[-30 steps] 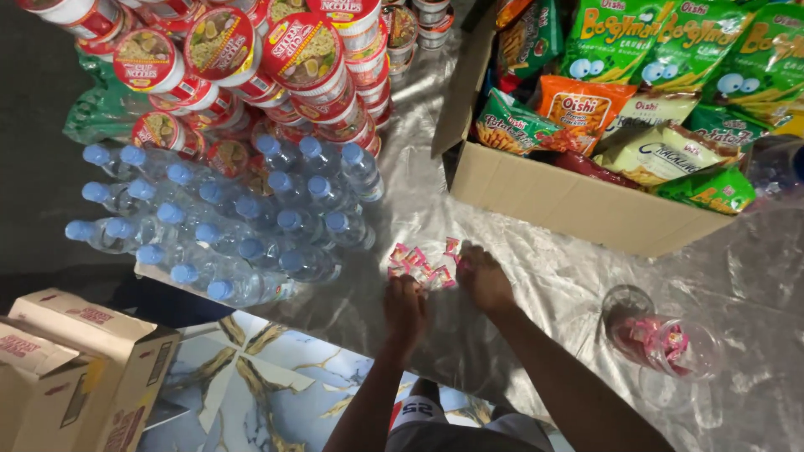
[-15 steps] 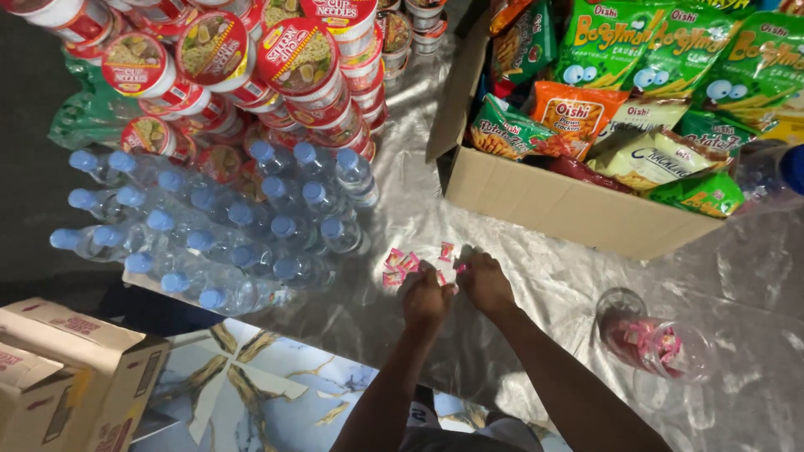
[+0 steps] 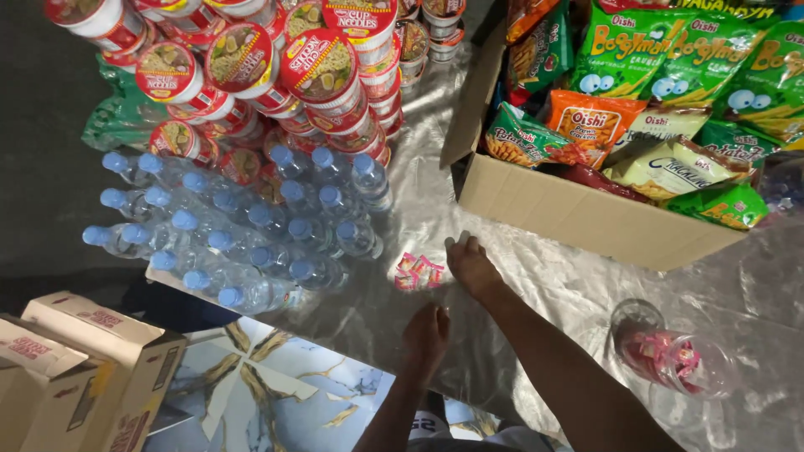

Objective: Packing water bottles and snacks into a cardboard box for distribution or storage.

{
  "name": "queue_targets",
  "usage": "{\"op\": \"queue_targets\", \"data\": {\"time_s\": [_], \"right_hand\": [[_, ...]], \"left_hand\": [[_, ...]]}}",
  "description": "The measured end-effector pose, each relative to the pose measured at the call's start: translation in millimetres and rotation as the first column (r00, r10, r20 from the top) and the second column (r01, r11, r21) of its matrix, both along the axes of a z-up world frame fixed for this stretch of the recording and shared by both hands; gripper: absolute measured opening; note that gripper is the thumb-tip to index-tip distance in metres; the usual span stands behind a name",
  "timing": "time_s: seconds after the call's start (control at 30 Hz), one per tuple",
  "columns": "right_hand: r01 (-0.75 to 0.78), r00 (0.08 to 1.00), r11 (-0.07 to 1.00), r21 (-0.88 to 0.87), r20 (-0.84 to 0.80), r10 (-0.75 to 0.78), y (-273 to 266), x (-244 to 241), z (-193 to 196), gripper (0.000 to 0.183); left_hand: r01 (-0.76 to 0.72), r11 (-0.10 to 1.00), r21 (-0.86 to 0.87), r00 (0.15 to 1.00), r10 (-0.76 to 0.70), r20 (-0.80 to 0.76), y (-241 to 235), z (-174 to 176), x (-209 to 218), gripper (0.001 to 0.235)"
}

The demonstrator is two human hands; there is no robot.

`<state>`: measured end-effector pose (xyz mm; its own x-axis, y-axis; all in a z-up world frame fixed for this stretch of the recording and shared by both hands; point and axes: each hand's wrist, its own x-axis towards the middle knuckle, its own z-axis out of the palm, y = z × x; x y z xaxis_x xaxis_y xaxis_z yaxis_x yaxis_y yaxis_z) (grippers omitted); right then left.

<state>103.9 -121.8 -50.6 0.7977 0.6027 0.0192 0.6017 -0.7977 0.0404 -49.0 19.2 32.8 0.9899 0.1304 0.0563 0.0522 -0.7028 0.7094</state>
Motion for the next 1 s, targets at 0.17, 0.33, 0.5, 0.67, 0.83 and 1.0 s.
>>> {"op": "queue_targets", "data": {"time_s": [0.17,0.33,0.5,0.67,0.83,1.0], "right_hand": [[0.002,1.0,1.0,-0.007,0.027,-0.002,-8.3,-12.4,18.0,0.044],[0.525,0.81,0.732,0.435,-0.519,-0.273,-47.1,-47.3,-0.9,0.042],[0.632,0.774,0.445,0.635,-0.552,-0.31,-108.0,-106.1,95.0,0.017],[0.676,0.73,0.168,0.718,-0.62,-0.289,-195.2,-153.5,151.7,0.026],[0.788,0.52,-0.074,0.611,-0.725,-0.452,-276.0,-209.2,167.8,0.024],[0.676,0.485,-0.325,0.661,-0.732,-0.478,-317.8,-253.7,204.5,0.022]], "left_hand": [[-0.039,0.995,-0.096,0.999,0.037,-0.03,3.5,16.4,-3.5,0.017],[0.011,0.969,-0.248,1.0,-0.015,-0.014,-10.5,37.2,8.6,0.014],[0.212,0.901,-0.379,0.977,-0.201,0.07,-59.9,92.6,27.1,0.017],[0.461,0.812,-0.358,0.883,-0.461,0.093,-145.1,111.7,35.8,0.016],[0.688,0.644,-0.335,0.722,-0.656,0.221,-227.9,154.5,31.0,0.015],[0.753,0.626,-0.204,0.632,-0.774,-0.042,-286.4,162.5,30.2,0.016]]}}
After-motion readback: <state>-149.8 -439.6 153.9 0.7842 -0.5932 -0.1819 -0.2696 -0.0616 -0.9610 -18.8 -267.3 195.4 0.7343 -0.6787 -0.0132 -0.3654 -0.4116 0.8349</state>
